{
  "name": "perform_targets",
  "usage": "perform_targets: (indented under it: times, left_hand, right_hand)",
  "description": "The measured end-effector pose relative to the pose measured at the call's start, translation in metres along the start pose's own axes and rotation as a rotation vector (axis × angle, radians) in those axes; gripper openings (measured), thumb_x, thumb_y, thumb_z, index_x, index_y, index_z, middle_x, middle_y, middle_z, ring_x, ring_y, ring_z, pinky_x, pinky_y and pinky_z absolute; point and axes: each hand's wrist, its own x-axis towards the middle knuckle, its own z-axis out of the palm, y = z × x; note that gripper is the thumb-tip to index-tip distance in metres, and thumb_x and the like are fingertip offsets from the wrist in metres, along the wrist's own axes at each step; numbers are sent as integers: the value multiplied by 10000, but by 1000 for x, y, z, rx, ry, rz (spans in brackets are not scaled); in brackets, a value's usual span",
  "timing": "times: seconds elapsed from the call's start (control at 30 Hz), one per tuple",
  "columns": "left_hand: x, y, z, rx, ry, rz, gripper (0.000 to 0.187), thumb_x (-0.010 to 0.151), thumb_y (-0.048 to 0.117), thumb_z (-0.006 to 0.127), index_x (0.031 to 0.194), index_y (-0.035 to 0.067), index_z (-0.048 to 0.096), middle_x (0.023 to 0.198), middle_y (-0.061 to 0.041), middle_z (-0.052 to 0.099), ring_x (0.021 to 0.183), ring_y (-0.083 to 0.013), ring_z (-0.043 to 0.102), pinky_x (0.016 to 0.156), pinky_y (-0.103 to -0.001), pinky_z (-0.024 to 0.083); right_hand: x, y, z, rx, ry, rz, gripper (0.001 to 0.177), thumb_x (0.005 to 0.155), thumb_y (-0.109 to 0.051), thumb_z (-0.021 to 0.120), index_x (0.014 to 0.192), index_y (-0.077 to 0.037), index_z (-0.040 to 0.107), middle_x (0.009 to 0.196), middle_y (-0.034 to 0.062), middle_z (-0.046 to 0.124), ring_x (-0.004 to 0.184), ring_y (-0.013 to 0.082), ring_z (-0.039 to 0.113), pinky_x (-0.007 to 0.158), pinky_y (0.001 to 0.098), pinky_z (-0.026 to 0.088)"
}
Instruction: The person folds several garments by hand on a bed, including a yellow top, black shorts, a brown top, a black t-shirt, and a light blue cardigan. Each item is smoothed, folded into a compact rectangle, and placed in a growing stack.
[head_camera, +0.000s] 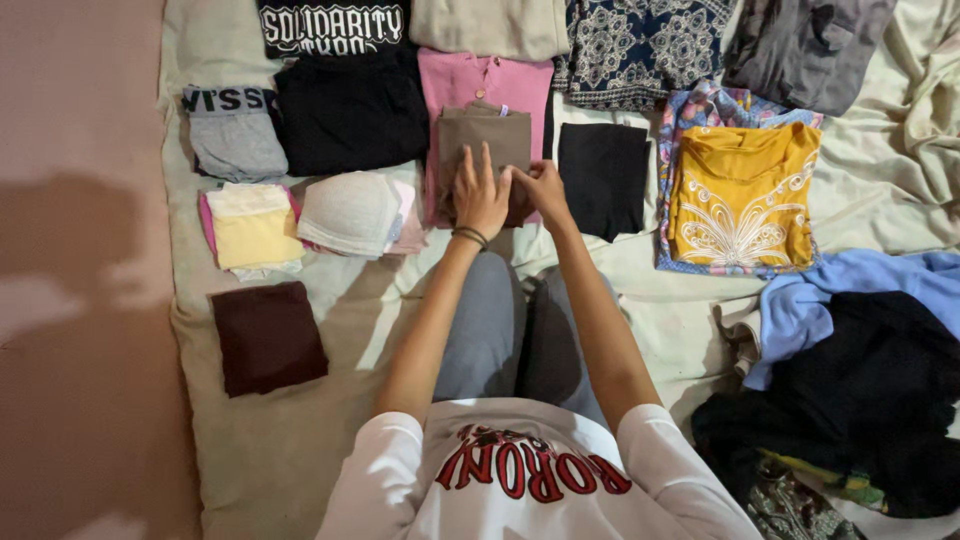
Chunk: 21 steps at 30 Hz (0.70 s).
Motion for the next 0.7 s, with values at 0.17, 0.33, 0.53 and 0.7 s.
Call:
perform_targets:
  times: [0.17,0.33,0.53,0.7]
  left_hand:
    - [15,-24,45,-68,161,-193,629,1095,456,366,1598,82,416,1666,-338,141,1529,-505,199,1255,-538,157]
    - [8,-84,17,-1584,120,-564,685,1084,507,386,1583,38,392,1654,-289,222,1521,-432,253,1246,-506,207]
    - [-58,-99,-47,-2095,-103,-675,731,1049,555,407,1572,44,401,1629,-260,277,1491,-409,305,1219,-502,256]
    - [-74,-64,-53,-2200,-306,-669,770,1020,595,425,1563,50,409,1608,-236,323,1466,-389,348,1197,-499,296]
  right_hand:
    - [-17,-49,20,346,-211,23,687,812,-153,756,1395,11,432,1184,174,657,995,222,667,812,327,571]
    - [-92,-129,67,251,-502,-329,937,806,-78,782,1555,-11,223,1364,177,553,1187,258,604,983,383,550]
    - [-160,-178,86,182,-839,-222,823,1003,-278,705,1676,-70,281,1125,130,634,910,250,608,813,355,539]
    - [-137,-163,15,-239,-120,-814,584,969,-296,811,1433,-48,557,1323,121,665,1218,203,642,1076,340,526]
